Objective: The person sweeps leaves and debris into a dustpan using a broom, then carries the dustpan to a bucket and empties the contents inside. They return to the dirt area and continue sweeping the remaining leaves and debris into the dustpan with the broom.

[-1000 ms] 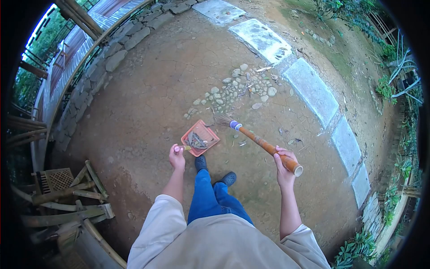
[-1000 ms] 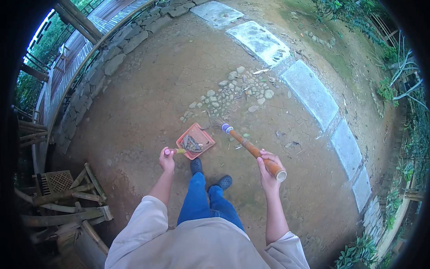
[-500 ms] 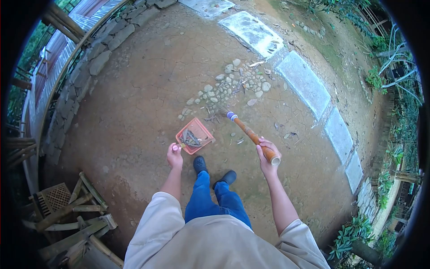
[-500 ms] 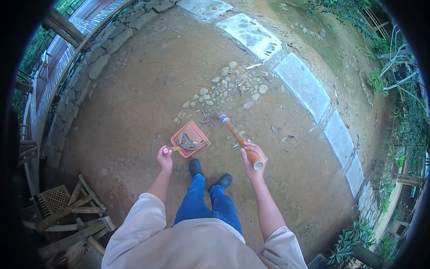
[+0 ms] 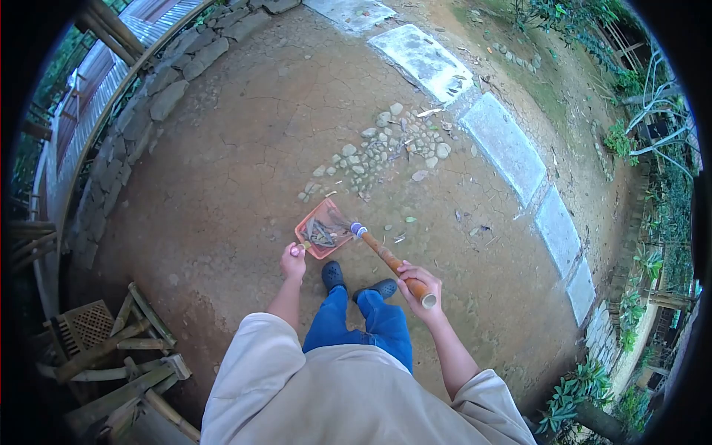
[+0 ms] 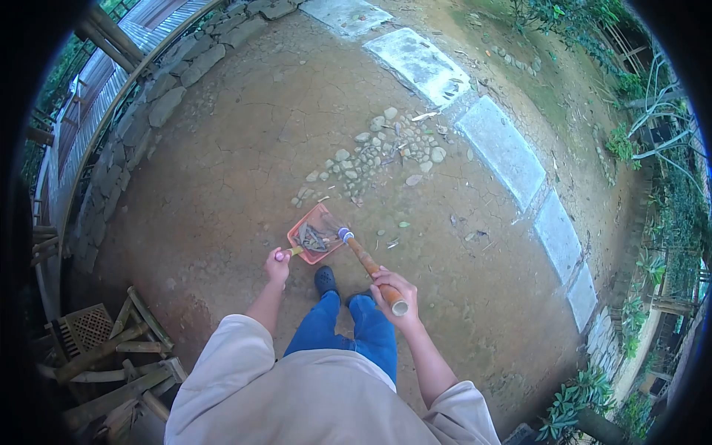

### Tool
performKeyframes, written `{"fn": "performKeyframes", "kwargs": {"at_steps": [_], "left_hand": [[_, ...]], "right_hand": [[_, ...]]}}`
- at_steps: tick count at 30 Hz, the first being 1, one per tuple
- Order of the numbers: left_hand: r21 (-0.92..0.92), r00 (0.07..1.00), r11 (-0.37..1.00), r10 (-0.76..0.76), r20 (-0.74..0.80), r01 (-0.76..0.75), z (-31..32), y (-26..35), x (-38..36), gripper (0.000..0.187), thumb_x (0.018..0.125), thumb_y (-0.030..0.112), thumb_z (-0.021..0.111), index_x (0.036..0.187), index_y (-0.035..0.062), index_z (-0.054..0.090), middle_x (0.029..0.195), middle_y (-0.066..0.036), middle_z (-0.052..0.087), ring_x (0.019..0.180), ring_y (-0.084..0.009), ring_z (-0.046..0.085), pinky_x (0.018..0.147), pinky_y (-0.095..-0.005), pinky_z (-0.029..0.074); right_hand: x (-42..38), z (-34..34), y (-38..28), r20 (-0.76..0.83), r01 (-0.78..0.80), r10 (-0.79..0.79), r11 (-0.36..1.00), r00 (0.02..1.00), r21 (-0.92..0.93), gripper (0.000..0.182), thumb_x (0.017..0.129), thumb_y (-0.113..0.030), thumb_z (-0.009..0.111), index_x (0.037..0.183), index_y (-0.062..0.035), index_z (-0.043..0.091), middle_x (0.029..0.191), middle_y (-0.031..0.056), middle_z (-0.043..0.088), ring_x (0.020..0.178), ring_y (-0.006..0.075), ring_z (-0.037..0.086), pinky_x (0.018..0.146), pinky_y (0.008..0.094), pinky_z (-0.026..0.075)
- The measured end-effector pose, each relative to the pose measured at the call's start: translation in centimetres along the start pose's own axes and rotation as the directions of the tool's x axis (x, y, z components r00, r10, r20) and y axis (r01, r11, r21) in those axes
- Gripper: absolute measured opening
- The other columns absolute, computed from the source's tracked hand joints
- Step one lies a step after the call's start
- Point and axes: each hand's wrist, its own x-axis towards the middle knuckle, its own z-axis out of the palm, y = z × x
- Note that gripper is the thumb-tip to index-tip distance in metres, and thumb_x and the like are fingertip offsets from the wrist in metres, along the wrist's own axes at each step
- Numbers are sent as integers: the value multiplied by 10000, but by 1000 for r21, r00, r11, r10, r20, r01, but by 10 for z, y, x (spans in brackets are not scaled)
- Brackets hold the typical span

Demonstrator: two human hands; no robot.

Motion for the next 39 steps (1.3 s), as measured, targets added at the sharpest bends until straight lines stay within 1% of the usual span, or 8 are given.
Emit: {"fn": "performKeyframes", "kwargs": {"at_steps": [2,6,16,22,26,29,32,39], "left_hand": [[-16,1000,1000,5,10,-4,-2,-5,-3,432,802,147,778,1217,153,659,1140,-102,695,1062,-293,656,933,-390,503],[-130,999,992,6,43,0,1,-27,-11,407,805,129,775,1197,161,672,1157,-93,690,1075,-272,651,950,-379,495],[-138,994,985,-93,63,101,5,-9,-24,381,811,127,776,1179,157,682,1141,-87,696,1047,-256,665,924,-379,508],[-212,993,974,-63,101,83,14,-4,-18,381,813,130,780,1181,128,680,1119,-87,698,1026,-234,667,908,-364,509],[-182,995,982,-41,93,57,13,-6,-17,380,810,118,780,1177,111,680,1099,-92,697,1009,-223,664,904,-353,509],[-265,996,964,-10,89,34,20,-23,-15,376,810,109,776,1174,115,681,1099,-92,696,1010,-233,665,912,-360,509],[-178,997,984,-8,82,23,20,-30,-13,371,813,96,769,1173,115,681,1109,-94,693,1022,-241,663,925,-369,506],[-201,996,978,-45,75,60,9,-19,-21,404,785,62,775,1173,121,681,1127,-102,691,1046,-251,658,937,-370,505]], "right_hand": [[-3,-10,-17,-53,7,-8,1000,999,-11,125,788,30,750,876,-10,671,1000,136,725,1067,293,692,982,403,524],[-3,-35,-26,-249,-103,143,980,958,167,104,817,42,740,882,-6,675,1035,112,719,1066,238,679,971,364,510],[12,-62,-16,-354,-108,190,965,916,238,118,848,14,726,954,-12,681,1098,115,706,1151,247,635,1014,370,470],[38,-36,15,-269,30,-40,999,962,-39,195,809,-44,771,987,-37,693,1124,143,701,1167,302,636,1008,400,484],[41,-15,20,-236,10,-70,969,969,-247,295,749,-146,831,996,-54,698,1142,167,689,1062,338,671,908,412,541],[42,-19,-1,-200,-99,18,910,980,-403,288,767,-177,820,997,-55,697,1116,166,696,1041,333,678,893,411,545],[39,-25,5,-201,-83,14,939,979,-334,273,779,-177,799,1002,-58,695,1092,167,703,1036,332,679,893,414,544],[22,-43,-11,0,-14,15,970,1000,-244,188,787,-84,749,964,-37,708,1075,167,716,1038,322,688,909,404,539]]}}
